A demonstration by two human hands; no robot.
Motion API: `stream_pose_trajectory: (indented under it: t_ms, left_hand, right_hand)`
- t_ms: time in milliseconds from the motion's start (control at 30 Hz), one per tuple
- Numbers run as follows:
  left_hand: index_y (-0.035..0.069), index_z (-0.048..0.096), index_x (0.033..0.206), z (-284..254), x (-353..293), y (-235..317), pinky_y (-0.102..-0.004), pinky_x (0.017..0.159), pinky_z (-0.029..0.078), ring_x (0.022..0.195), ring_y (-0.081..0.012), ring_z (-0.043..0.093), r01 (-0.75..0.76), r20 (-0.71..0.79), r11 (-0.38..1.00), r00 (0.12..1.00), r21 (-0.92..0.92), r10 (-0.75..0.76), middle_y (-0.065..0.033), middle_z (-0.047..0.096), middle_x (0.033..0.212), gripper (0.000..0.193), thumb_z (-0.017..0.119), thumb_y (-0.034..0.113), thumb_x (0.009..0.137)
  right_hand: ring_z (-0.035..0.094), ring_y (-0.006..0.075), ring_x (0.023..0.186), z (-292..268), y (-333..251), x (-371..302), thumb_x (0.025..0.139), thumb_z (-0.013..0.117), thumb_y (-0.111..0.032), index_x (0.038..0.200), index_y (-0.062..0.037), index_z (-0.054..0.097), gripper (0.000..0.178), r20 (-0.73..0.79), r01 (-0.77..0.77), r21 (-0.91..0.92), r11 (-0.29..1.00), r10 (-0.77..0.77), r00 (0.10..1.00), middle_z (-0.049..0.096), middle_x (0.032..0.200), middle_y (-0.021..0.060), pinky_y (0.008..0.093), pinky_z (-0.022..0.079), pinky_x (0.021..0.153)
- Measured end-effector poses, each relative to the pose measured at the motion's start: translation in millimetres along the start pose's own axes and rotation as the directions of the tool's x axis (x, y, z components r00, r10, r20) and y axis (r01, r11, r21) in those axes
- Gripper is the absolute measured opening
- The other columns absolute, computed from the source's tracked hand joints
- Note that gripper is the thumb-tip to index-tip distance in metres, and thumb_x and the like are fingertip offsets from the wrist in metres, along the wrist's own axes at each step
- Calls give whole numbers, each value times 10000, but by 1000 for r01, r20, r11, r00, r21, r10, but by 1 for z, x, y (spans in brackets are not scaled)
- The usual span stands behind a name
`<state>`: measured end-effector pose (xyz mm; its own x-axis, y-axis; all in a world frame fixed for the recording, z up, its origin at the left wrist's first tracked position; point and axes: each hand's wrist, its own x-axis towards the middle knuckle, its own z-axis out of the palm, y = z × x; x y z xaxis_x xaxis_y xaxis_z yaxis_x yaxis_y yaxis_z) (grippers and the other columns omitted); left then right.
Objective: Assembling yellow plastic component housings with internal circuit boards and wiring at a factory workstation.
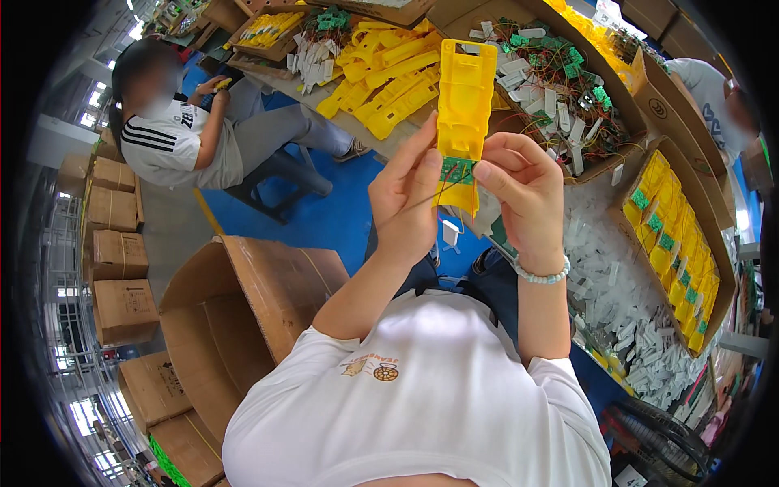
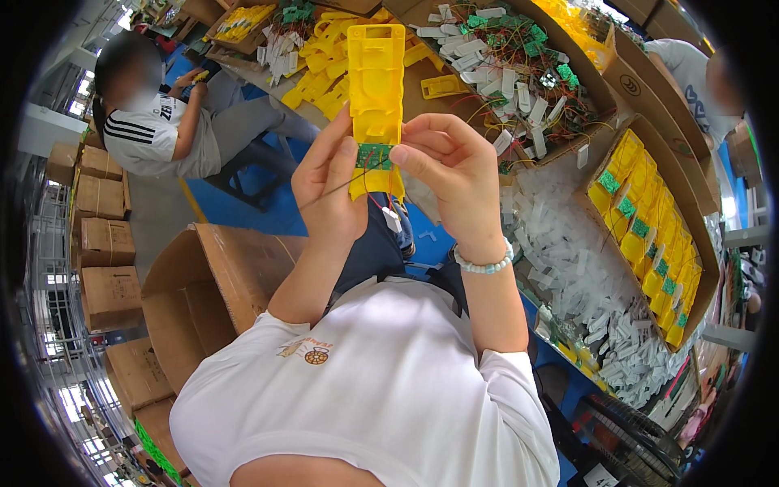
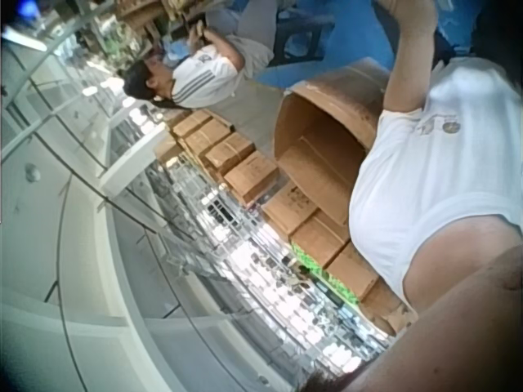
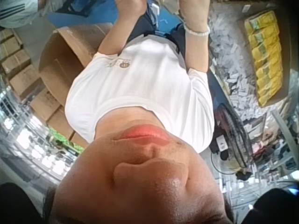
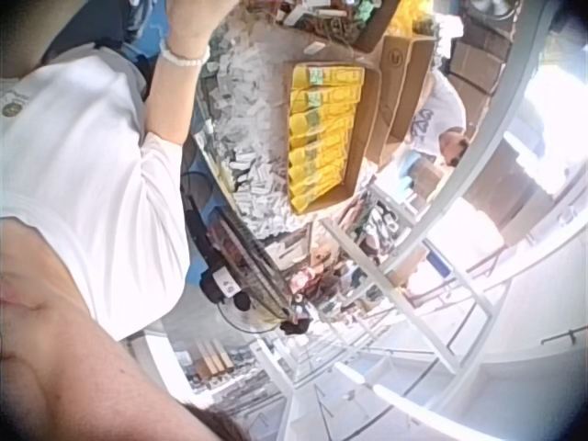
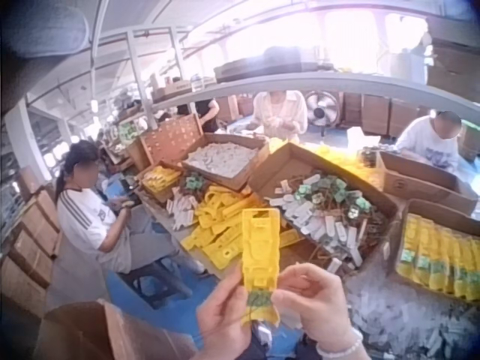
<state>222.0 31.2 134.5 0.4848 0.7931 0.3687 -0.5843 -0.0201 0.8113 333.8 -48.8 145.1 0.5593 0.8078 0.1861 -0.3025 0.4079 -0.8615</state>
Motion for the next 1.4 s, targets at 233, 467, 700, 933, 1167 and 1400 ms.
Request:
stream_pose_trajectory:
  t_ms: [233, 467, 700, 933, 1167, 1400]
  left_hand:
    - [-87, 460, 1308, 13, -3, 0, -322, 952, 469, 1125, -214, 575, -54, 33, 998, 998, 37, 53, -167, 550, 1274, 356, 448, 13, 966]
    - [-91, 465, 1298, 19, 3, 1, -339, 937, 494, 1079, -235, 609, 47, 19, 994, 999, -94, -46, -179, 577, 1229, 352, 438, 1, 960]
    - [-96, 429, 1317, 24, 10, 4, -359, 933, 505, 1089, -262, 609, 131, 66, 969, 991, -209, -119, -195, 579, 1214, 377, 432, 8, 955]
    - [18, 317, 1412, 19, 28, 15, -474, 938, 506, 1137, -387, 557, 118, 106, 910, 991, -396, -83, -172, 504, 1310, 491, 484, 108, 960]
    - [52, 264, 1437, 10, 36, 14, -538, 927, 502, 1183, -420, 512, 31, 103, 926, 995, -376, 9, -147, 440, 1376, 540, 498, 115, 954]
    - [30, 270, 1425, 3, 38, 20, -522, 886, 537, 1142, -388, 547, 81, 136, 914, 990, -398, -29, -119, 399, 1375, 549, 511, 35, 931]
  right_hand:
    - [651, 112, 818, -7, -8, -3, 772, 711, 50, 1004, 70, 607, 255, -68, 18, -12, 1000, -19, 997, 699, 893, 113, 220, 508, 765]
    - [650, 107, 795, -6, -13, -5, 769, 717, 43, 987, 73, 612, 244, -97, 23, -64, 998, -30, 995, 701, 869, 106, 218, 503, 745]
    - [647, 113, 809, -11, -12, 2, 780, 717, 22, 996, 67, 612, 244, -76, 57, -28, 998, -59, 995, 695, 894, 102, 233, 505, 760]
    - [457, 35, 610, -39, -2, 0, 800, 711, -55, 1069, 9, 650, 284, 254, 49, -352, 935, 45, 966, 643, 832, -15, 185, 383, 571]
    - [377, 40, 559, -20, 4, -5, 761, 706, -10, 948, -19, 681, 189, 328, 82, -571, 817, 135, 935, 568, 849, -4, 209, 323, 507]
    - [455, 77, 599, -14, 22, 3, 748, 692, 46, 960, -3, 662, 220, 305, 247, -576, 779, -76, 949, 549, 961, 36, 229, 387, 540]
